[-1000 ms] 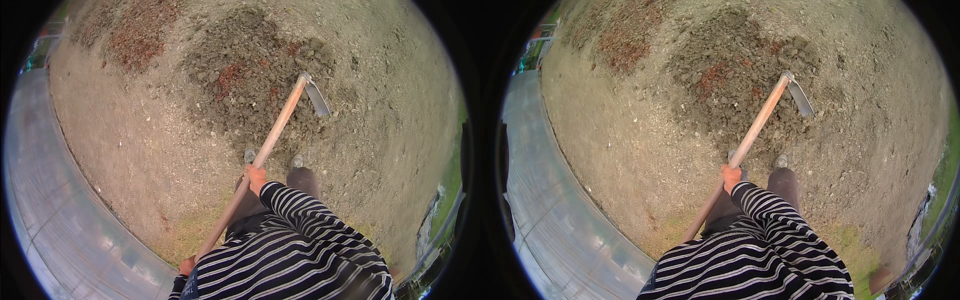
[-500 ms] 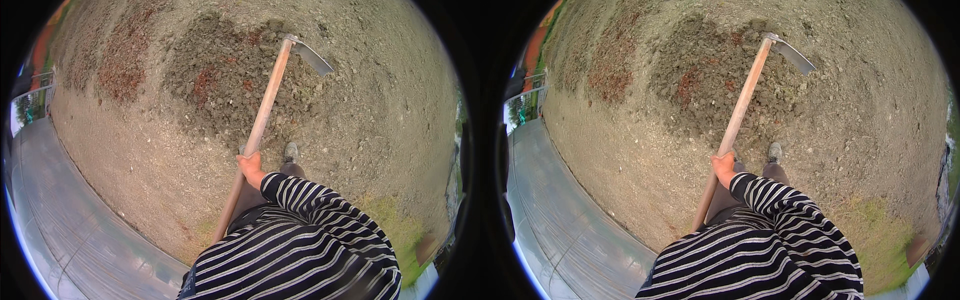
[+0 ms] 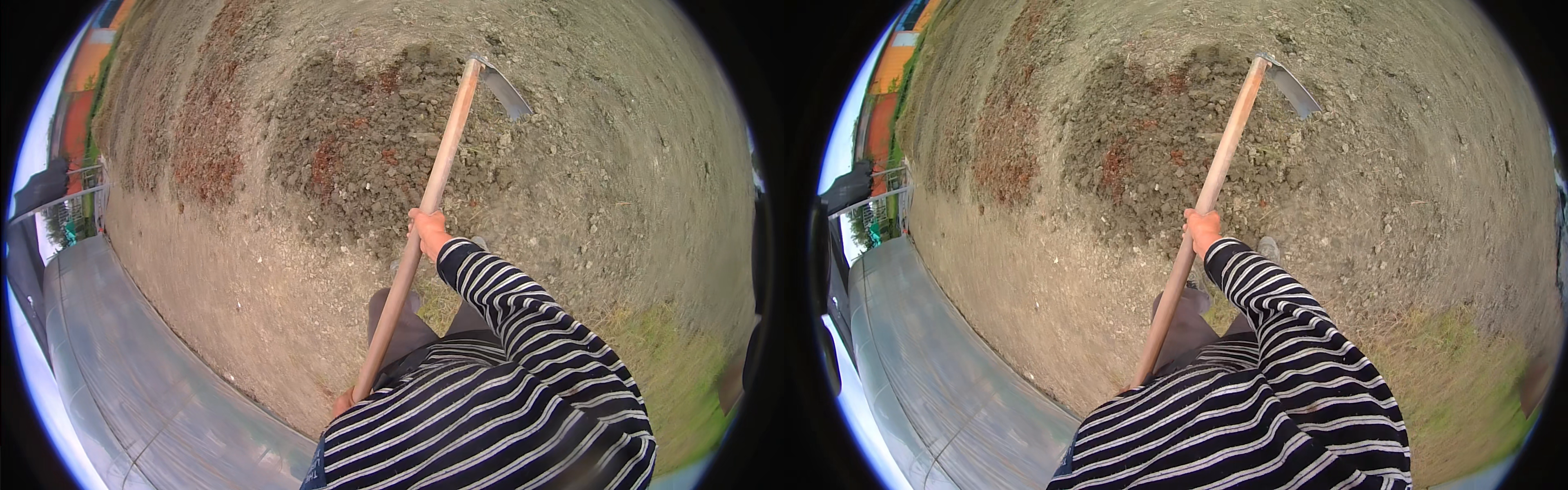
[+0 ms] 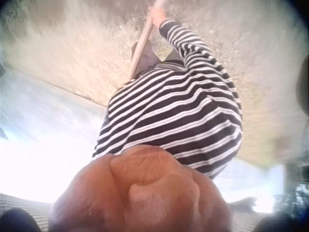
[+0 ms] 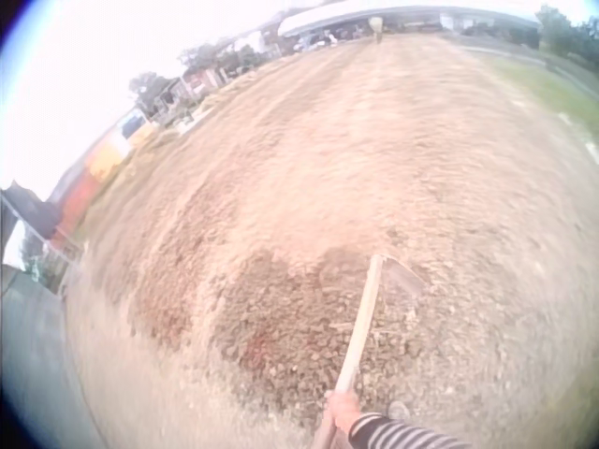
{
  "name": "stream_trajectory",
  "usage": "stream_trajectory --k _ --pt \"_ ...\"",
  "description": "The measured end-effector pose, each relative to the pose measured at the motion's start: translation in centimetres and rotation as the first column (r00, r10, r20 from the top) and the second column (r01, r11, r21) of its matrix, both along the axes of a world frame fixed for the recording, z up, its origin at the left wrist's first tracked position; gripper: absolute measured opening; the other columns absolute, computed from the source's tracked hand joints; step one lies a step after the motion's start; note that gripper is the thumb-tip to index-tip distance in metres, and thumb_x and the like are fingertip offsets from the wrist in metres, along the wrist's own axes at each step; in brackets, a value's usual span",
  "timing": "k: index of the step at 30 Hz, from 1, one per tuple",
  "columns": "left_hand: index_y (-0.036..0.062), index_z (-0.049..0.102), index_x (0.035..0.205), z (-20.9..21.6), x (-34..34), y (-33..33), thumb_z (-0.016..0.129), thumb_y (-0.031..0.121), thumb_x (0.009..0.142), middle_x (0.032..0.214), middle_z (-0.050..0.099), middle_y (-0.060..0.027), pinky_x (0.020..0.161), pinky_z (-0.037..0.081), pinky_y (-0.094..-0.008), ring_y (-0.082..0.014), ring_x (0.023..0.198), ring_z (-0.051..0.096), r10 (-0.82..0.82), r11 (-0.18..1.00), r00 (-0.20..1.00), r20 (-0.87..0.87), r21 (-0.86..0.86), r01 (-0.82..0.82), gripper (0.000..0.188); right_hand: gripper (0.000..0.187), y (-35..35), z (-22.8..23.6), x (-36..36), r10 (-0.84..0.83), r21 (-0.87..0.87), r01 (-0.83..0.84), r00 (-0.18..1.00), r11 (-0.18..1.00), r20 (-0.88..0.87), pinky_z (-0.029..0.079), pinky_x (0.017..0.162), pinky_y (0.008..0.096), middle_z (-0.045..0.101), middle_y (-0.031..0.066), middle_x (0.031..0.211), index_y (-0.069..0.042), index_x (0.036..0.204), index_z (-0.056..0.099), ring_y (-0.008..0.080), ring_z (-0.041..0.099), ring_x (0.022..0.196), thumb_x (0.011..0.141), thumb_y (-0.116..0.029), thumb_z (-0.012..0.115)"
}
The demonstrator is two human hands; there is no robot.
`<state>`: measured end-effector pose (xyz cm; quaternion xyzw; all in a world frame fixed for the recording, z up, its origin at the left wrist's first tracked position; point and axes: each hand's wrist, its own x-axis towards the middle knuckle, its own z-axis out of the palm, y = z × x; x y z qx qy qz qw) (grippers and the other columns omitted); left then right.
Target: The person uses a hoe to break up and loosen soil in a small patch of ground. They repeatedly strike and pull the soil, occasionally stepping forward to reach new areas. The person briefly removes a small piece of debris by hand before resuming hoeing.
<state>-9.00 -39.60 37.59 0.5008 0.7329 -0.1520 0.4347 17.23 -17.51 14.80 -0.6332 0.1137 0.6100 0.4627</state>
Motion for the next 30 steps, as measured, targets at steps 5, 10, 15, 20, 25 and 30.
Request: stream_trajectory --k 5,10,15,20,25,30 --pt "0.0037 0.055 0.099 -1.2 0.6 9.5 0.064 0.021 0.061 0.078 0.06 -0.0217 0.067 0.048 -0.04 -0.0384 0.075 0.059 -0.219 0.973 0.97 -0.107 -0.102 0.208 0.042 0.024 5.1 -6.0 1.9 -0.154 -0.024 0.153 0.986 0.988 -0.061 0.046 0.047 0.036 0.055 0.0145 0.068 0.009 0.087 0.052 0.0237 0.054 0.053 0.074 -0.009 0.062" --pt "0.0046 0.054 0.1 0.8 -4.3 13.7 0.065 0.025 0.063 0.079 0.061 -0.0214 0.067 0.048 -0.0413 -0.0392 0.076 0.059 -0.244 0.93 0.969 -0.042 -0.292 0.222 0.044 0.015 2.9 -7.8 -3.2 -0.204 -0.091 0.194 0.973 0.977 -0.112 0.044 0.044 0.0376 0.052 0.0117 0.061 0.005 0.076 0.051 0.0237 0.052 0.049 0.072 -0.006 0.06" --pt "0.0069 0.052 0.093 4.0 -13.6 19.0 0.064 0.024 0.064 0.073 0.06 -0.0205 0.065 0.047 -0.0456 -0.0398 0.071 0.058 -0.58 0.811 0.805 -0.123 -0.177 0.557 0.036 0.013 2.7 -5.6 -11.7 -0.414 -0.113 0.398 0.881 0.91 -0.23 0.043 0.043 0.0371 0.047 0.0092 0.056 0.001 0.073 0.048 0.0216 0.048 0.047 0.072 -0.006 0.059" --pt "0.0078 0.05 0.09 9.0 -22.1 21.9 0.063 0.02 0.063 0.065 0.059 -0.0191 0.061 0.047 -0.0474 -0.0388 0.065 0.058 -0.69 0.72 0.685 -0.233 -0.126 0.682 0.032 0.012 3.0 -1.3 -20.2 -0.503 -0.116 0.495 0.797 0.861 -0.334 0.042 0.044 0.0346 0.045 0.0075 0.057 -0.002 0.072 0.047 0.019 0.046 0.047 0.076 -0.01 0.056" --pt "0.0097 0.052 0.085 14.6 -31.8 19.8 0.061 0.016 0.061 0.059 0.058 -0.0165 0.058 0.047 -0.0447 -0.0369 0.06 0.058 -0.701 0.682 0.589 -0.401 -0.138 0.718 0.026 0.014 1.1 5.7 -29.6 -0.578 -0.247 0.528 0.674 0.813 -0.46 0.044 0.046 0.0346 0.046 0.0065 0.059 -0.004 0.073 0.047 0.0185 0.048 0.049 0.074 -0.011 0.058" --pt "0.0095 0.051 0.08 16.7 -38.2 14.0 0.063 0.018 0.059 0.059 0.059 -0.015 0.057 0.048 -0.0428 -0.0354 0.058 0.059 -0.626 0.747 0.619 -0.474 -0.136 0.651 0.026 0.012 -0.9 10.3 -34.6 -0.407 -0.237 0.335 0.666 0.912 -0.626 0.045 0.054 0.0354 0.045 0.0046 0.061 -0.007 0.074 0.046 0.0179 0.048 0.055 0.075 -0.01 0.057"
